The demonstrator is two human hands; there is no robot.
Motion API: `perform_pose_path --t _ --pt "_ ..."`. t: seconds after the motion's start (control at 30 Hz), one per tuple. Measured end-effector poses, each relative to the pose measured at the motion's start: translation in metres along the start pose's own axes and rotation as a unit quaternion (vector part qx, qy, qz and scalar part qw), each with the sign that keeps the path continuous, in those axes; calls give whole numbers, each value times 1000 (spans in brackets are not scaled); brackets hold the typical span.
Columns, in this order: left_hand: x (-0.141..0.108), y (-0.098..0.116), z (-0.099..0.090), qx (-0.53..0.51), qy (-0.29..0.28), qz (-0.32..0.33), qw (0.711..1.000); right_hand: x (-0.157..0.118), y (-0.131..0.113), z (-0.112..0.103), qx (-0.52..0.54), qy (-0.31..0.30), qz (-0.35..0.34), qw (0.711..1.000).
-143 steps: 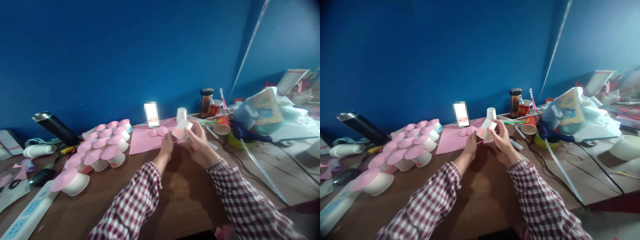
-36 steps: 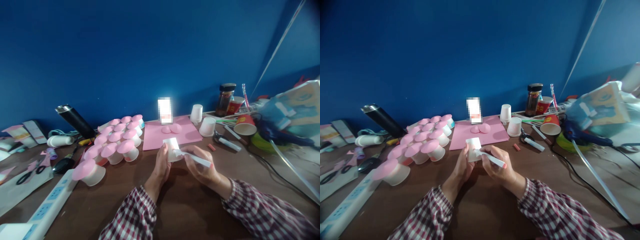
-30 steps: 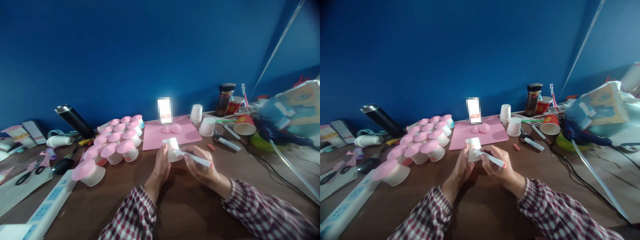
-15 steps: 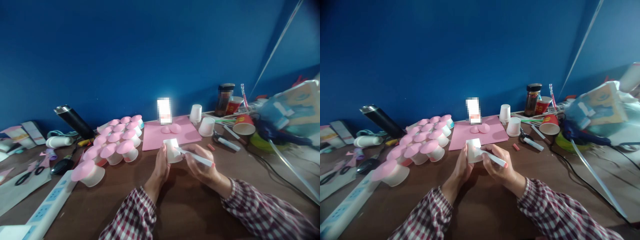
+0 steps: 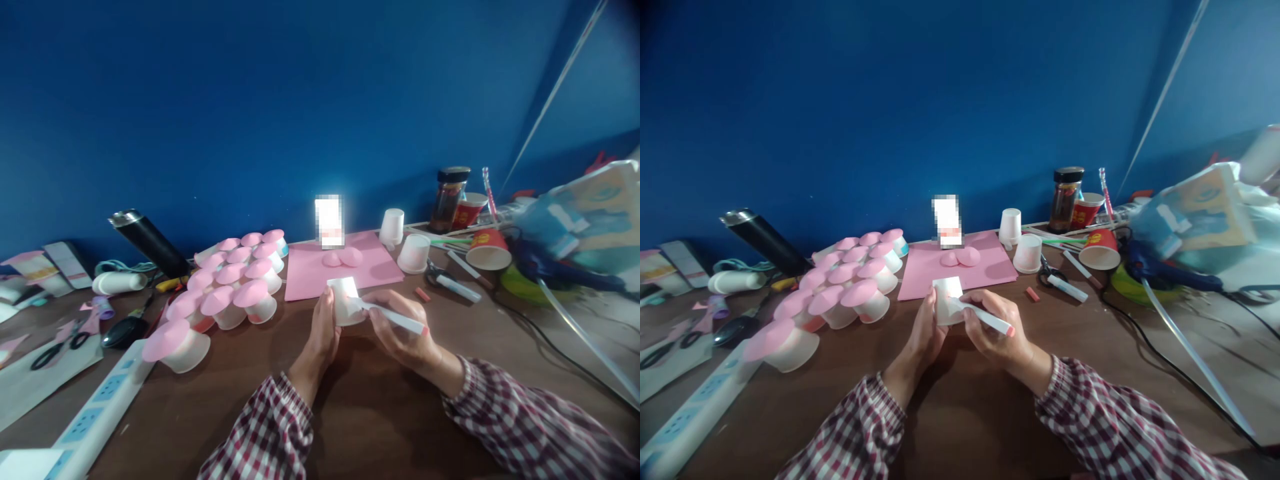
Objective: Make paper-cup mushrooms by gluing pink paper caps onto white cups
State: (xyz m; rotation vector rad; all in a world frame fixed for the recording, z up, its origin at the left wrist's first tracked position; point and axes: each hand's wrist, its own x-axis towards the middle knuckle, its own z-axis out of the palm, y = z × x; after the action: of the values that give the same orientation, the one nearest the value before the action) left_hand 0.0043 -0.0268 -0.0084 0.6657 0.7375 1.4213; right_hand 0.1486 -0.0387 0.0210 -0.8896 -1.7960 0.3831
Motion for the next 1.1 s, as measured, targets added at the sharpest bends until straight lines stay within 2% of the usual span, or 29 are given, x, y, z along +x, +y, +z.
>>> perform_pose_path --t 0.2,0.37,0.63,1.1 --pt "1 -1 -1 10 25 -15 1000 0 1 1 0 -8 1 1000" --pt "1 2 2 -1 15 -4 1000 -1 2 0 14 -3 9 1000" --pt "2 4 6 -22 53 -21 998 0 1 0 13 -9 1 1000" --pt "3 3 5 -33 45 -17 998 1 1 0 -2 -1 0 1000"
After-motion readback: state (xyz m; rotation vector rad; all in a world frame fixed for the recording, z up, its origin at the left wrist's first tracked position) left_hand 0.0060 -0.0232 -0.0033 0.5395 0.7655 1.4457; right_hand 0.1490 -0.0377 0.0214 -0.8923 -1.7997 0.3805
